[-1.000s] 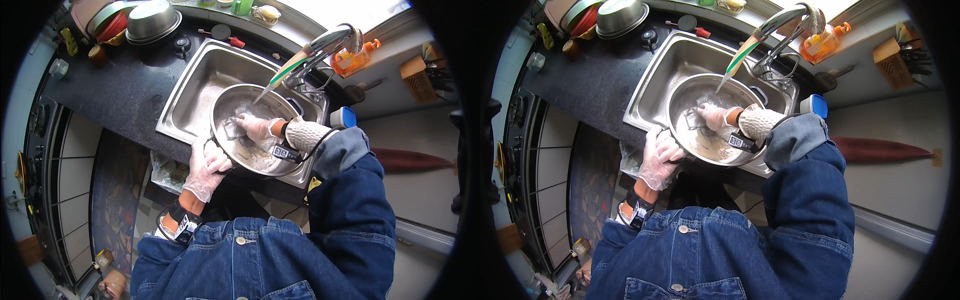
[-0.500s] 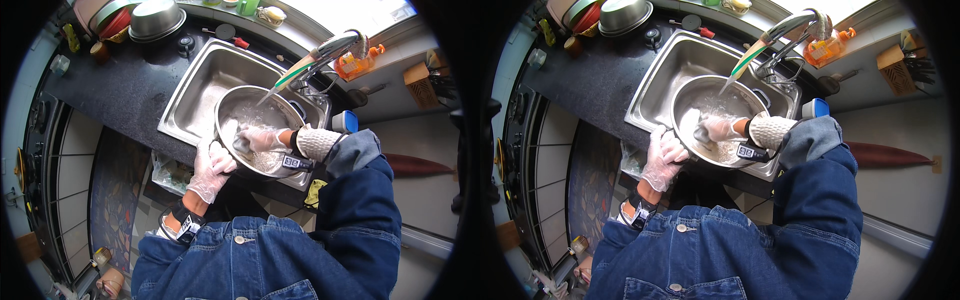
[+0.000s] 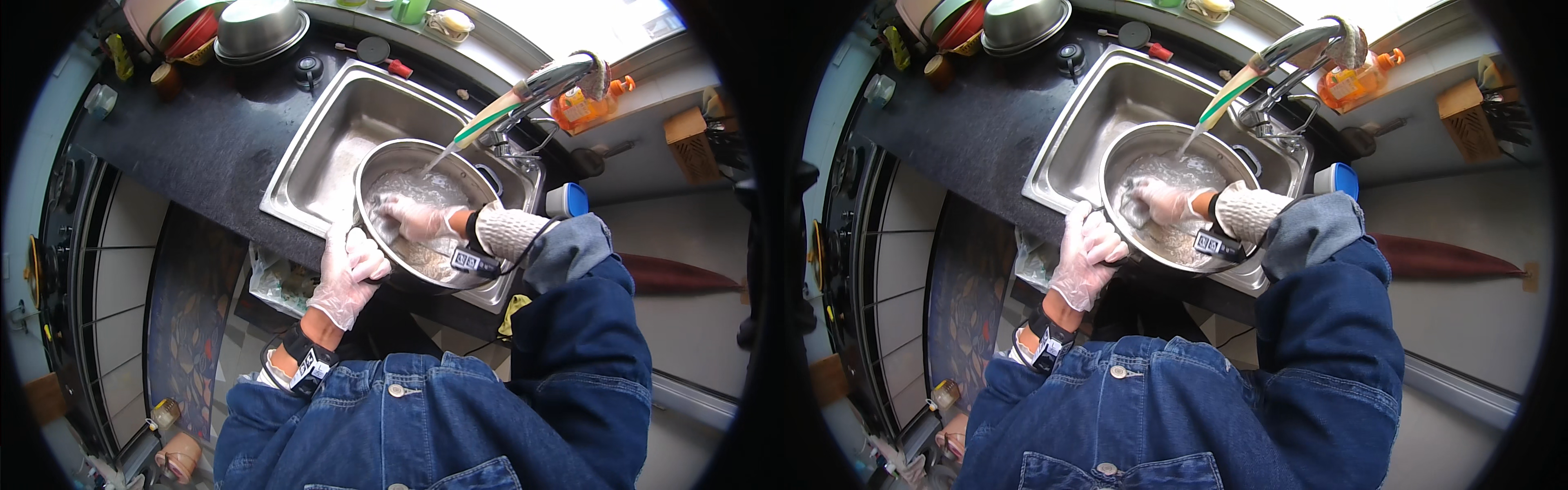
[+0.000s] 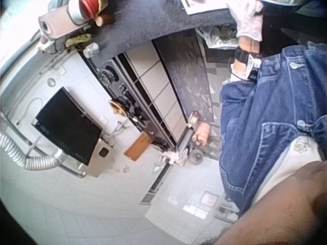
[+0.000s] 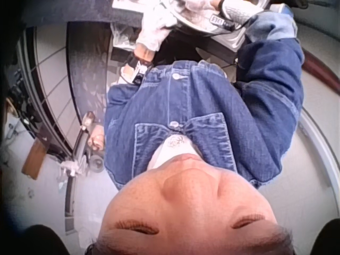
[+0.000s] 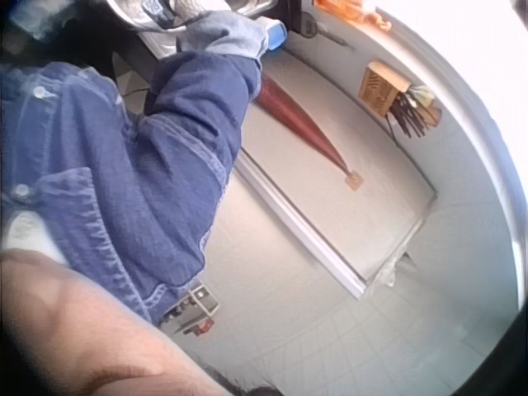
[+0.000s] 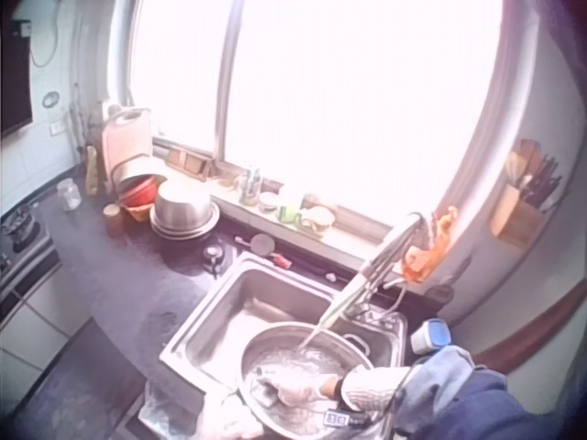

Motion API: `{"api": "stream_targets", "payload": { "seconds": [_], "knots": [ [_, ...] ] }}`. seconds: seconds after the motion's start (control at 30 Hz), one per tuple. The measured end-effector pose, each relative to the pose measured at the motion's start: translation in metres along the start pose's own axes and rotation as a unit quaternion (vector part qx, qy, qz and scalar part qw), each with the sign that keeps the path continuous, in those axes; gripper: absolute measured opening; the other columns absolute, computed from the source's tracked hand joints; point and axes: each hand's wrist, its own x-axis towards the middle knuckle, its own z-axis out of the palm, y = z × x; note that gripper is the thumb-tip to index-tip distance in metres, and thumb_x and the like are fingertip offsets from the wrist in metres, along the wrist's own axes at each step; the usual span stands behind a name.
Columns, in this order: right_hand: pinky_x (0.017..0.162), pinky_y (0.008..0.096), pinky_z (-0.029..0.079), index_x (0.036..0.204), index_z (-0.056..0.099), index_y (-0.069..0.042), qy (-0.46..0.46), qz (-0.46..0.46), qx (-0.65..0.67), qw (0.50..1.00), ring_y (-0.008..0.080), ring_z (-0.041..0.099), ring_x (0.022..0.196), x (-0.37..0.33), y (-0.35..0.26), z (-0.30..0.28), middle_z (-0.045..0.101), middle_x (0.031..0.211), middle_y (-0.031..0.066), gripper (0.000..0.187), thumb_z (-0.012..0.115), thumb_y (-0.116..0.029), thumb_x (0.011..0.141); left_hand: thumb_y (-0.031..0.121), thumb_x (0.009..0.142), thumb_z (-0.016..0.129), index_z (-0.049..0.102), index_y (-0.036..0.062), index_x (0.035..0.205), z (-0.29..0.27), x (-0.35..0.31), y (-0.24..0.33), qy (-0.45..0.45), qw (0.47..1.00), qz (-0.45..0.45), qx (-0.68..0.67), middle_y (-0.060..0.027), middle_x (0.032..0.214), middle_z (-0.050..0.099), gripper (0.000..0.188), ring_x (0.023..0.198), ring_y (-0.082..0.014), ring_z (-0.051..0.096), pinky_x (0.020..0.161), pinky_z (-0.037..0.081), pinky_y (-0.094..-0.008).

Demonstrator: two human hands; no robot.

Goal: The person washes a green bowl and a metal pot in a kitchen sink using a sponge and running water. The bowl is rinsed and placed in a dish rack. The pot is scrubbed and rinsed under the tap.

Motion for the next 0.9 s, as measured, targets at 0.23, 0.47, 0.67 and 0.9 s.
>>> {"api": "stream_targets", "payload": {
  "seconds": [0.23, 0.47, 0.67, 0.9],
  "knots": [
    [0.081, 0.0336, 0.044, 0.095, 0.061, -0.002, -0.150, -0.005, -0.024, 0.988, 0.0296, 0.056, 0.094, -0.025, -0.001, 0.003, 0.060, 0.095, 0.0134, 0.023, 0.060, -0.002, 0.072, 0.032, 0.093, 0.037, 0.028, 0.0218, 0.048, -0.002, -0.002, -0.002, 0.003, 1.000, 0.001, -0.008, 0.0090, 0.037, 0.021, 0.047, 0.028, -0.0080, 0.020, 0.037, 0.024, -0.0246],
    [0.086, 0.0316, 0.043, 0.108, 0.057, -0.002, -0.109, 0.129, 0.098, 0.981, 0.0266, 0.054, 0.097, -0.027, -0.020, 0.003, 0.057, 0.099, 0.0143, 0.041, 0.051, 0.009, 0.069, 0.037, 0.092, 0.038, 0.027, 0.0212, 0.047, -0.008, 0.000, 0.000, -0.006, 1.000, -0.014, -0.012, 0.0075, 0.037, 0.021, 0.049, 0.028, -0.0097, 0.020, 0.038, 0.023, -0.0259],
    [0.083, 0.0309, 0.043, 0.101, 0.057, -0.002, -0.088, 0.006, 0.130, 0.988, 0.0211, 0.054, 0.090, -0.021, -0.021, 0.011, 0.057, 0.096, 0.0109, 0.028, 0.054, 0.004, 0.074, 0.033, 0.093, 0.035, 0.031, 0.0206, 0.050, -0.010, 0.000, -0.001, -0.042, 0.999, -0.005, 0.002, 0.0085, 0.037, 0.022, 0.045, 0.028, -0.0086, 0.021, 0.038, 0.024, -0.0256],
    [0.081, 0.0357, 0.043, 0.096, 0.061, -0.003, -0.201, 0.023, 0.047, 0.978, 0.0268, 0.054, 0.091, -0.018, -0.031, 0.008, 0.058, 0.092, 0.0139, 0.031, 0.058, 0.002, 0.066, 0.035, 0.091, 0.042, 0.024, 0.0228, 0.044, -0.009, -0.003, 0.000, -0.018, 1.000, -0.008, 0.010, 0.0080, 0.036, 0.020, 0.052, 0.028, -0.0097, 0.019, 0.038, 0.022, -0.0258]
  ]
}}
